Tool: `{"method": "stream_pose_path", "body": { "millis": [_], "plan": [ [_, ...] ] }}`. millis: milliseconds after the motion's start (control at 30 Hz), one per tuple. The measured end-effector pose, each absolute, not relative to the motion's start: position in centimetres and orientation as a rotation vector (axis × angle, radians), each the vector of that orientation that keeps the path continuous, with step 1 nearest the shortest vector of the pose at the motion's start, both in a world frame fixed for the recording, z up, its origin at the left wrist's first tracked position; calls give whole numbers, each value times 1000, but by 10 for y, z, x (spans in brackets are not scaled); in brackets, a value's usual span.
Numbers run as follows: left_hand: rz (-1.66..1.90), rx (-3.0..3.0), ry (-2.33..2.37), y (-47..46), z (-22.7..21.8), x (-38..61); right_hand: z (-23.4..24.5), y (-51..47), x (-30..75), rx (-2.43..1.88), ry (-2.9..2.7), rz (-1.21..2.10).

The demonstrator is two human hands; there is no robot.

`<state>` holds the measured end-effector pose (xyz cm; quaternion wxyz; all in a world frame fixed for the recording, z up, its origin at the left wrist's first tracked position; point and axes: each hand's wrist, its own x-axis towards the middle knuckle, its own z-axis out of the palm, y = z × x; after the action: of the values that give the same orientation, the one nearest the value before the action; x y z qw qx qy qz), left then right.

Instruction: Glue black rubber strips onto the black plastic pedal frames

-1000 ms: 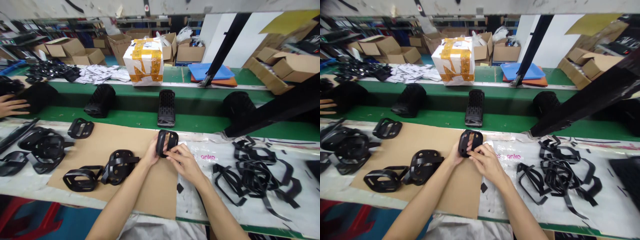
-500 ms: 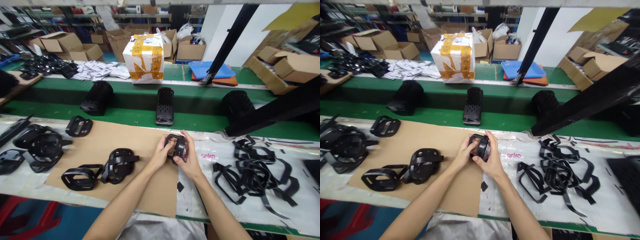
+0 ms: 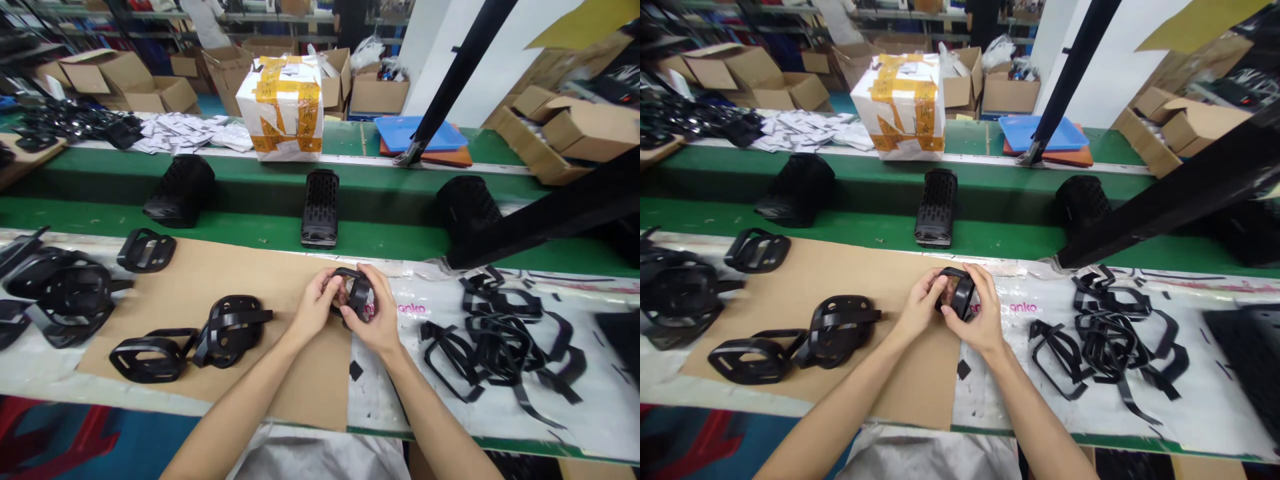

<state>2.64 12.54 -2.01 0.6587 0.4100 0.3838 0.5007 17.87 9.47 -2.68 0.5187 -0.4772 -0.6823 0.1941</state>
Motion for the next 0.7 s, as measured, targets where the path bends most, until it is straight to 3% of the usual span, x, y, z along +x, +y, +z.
{"method": "stream_pose_path", "body": {
  "millis": [267,467,700],
  "plan": [
    [1034,827,779,129,-14,16,-28,94,181,-1120,-1651,448],
    [702,418,482,133,-13,6,-25,93,183,-981,-1620,602],
    [615,328,417,135,-15,-1,-19,93,186,-943,-1616,758]
  ]
}}
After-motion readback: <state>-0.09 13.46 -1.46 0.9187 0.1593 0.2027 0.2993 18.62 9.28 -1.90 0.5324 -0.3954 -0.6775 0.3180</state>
